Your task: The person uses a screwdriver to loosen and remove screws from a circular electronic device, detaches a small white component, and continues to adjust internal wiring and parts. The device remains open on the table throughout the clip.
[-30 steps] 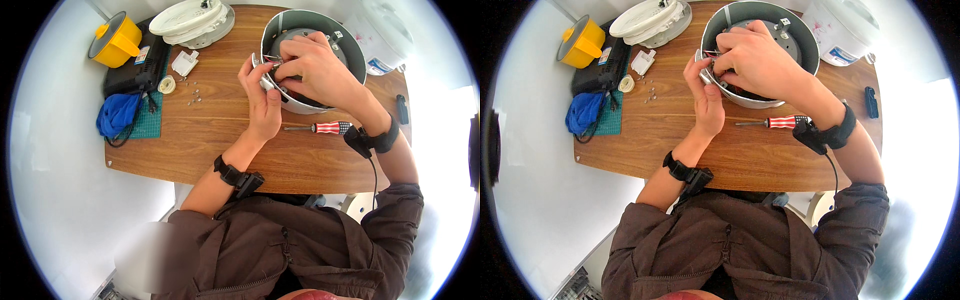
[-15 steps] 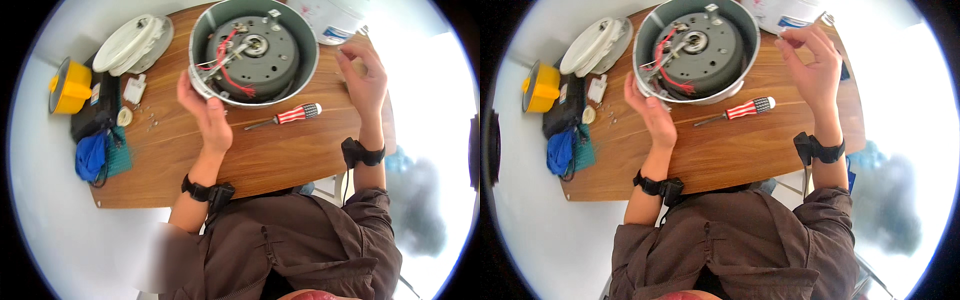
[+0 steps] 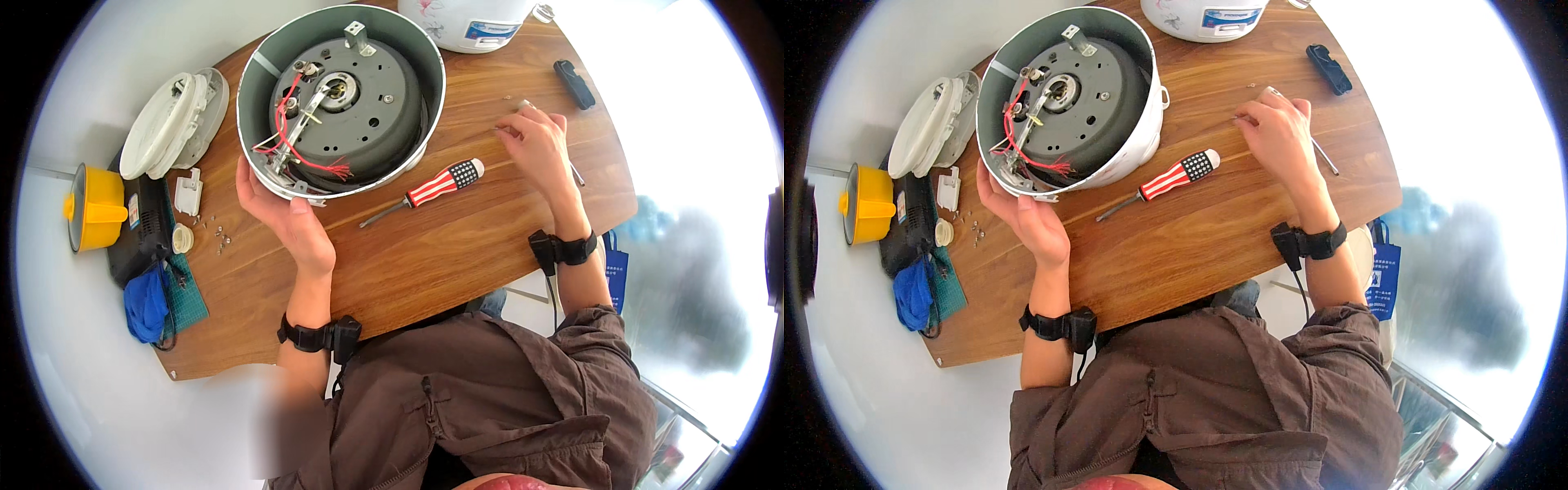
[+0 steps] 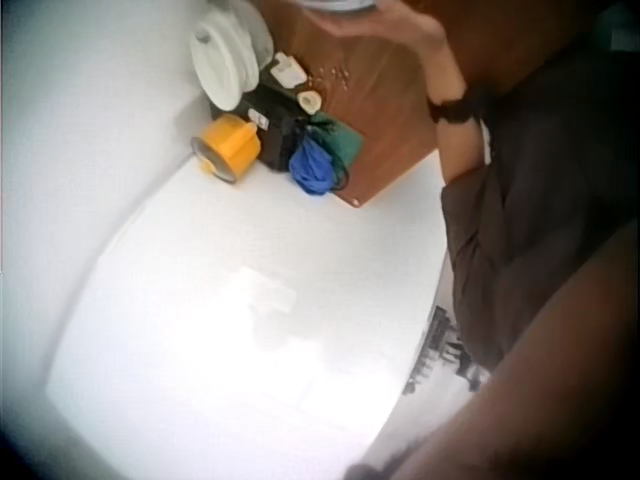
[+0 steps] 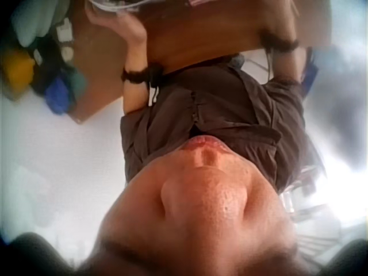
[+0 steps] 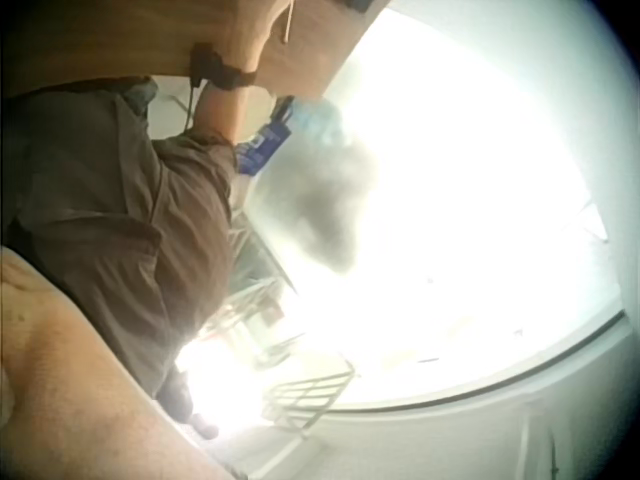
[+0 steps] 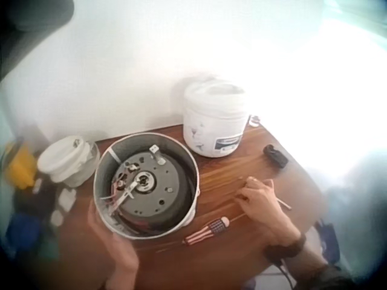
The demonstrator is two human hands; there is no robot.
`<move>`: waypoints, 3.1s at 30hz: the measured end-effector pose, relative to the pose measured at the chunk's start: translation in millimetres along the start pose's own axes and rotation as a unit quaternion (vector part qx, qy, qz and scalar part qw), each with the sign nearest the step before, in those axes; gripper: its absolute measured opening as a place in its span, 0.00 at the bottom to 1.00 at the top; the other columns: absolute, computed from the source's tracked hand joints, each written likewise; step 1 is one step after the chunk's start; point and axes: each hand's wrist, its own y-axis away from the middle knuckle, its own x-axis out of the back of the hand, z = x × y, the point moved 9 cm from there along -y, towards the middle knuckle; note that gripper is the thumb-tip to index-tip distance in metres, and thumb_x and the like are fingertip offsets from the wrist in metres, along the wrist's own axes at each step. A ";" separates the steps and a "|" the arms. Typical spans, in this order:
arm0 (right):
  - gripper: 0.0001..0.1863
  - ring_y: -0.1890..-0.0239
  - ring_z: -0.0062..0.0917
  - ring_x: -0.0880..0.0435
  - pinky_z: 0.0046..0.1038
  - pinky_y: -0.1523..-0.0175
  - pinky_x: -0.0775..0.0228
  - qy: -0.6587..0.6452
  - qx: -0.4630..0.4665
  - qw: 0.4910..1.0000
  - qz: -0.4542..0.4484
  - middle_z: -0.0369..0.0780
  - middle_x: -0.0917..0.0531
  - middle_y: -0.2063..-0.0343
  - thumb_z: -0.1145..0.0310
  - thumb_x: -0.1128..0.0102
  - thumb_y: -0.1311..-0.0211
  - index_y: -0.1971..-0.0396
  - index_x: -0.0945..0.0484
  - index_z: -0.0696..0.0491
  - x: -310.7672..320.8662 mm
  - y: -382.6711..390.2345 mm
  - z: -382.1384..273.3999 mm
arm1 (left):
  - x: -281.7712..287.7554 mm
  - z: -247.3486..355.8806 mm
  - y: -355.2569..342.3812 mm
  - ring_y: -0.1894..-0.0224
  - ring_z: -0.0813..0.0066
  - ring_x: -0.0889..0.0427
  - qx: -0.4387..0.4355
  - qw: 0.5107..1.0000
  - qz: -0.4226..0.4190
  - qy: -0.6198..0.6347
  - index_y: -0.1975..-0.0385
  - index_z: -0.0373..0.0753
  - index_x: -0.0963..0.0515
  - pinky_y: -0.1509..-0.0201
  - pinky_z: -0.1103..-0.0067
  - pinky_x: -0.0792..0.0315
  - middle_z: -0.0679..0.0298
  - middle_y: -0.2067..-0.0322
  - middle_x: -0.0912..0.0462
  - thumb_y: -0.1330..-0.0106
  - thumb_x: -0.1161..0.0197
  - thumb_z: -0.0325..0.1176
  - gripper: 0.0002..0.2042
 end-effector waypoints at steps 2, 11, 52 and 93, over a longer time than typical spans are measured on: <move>0.04 0.61 0.30 0.17 0.36 0.45 0.39 -0.009 -0.006 1.000 -0.014 0.36 0.17 0.72 0.68 0.30 0.40 0.68 0.11 0.49 -4.7 2.6 3.0 | -2.4 0.0 -0.4 0.23 0.58 0.44 0.011 1.000 0.002 0.012 0.24 0.30 0.58 0.20 0.62 0.50 0.47 0.24 0.47 0.28 0.48 0.42 0.39; 0.06 0.66 0.29 0.16 0.32 0.52 0.30 -0.046 -0.007 0.998 0.048 0.38 0.16 0.72 0.70 0.29 0.41 0.63 0.12 0.51 41.5 3.4 -30.0 | -7.6 4.9 1.7 0.24 0.58 0.45 -0.014 1.000 0.008 -0.027 0.25 0.28 0.55 0.20 0.63 0.51 0.49 0.26 0.46 0.24 0.48 0.52 0.41; 0.09 0.64 0.41 0.17 0.38 0.53 0.26 -0.040 0.229 0.941 0.246 0.45 0.15 0.68 0.85 0.39 0.39 0.60 0.18 0.61 41.9 34.8 -121.5 | 20.8 -9.3 -5.2 0.25 0.42 0.44 -0.007 0.999 0.033 0.036 0.28 0.26 0.47 0.20 0.58 0.52 0.38 0.29 0.43 0.36 0.46 0.34 0.37; 0.08 0.72 0.18 0.20 0.22 0.66 0.28 -0.400 0.141 0.905 0.011 0.36 0.17 0.76 0.72 0.27 0.45 0.70 0.19 0.57 70.8 -106.1 -191.0 | 10.1 7.1 -2.0 0.23 0.49 0.49 -0.116 0.988 0.003 -0.105 0.26 0.33 0.54 0.21 0.54 0.53 0.45 0.29 0.49 0.34 0.37 0.40 0.42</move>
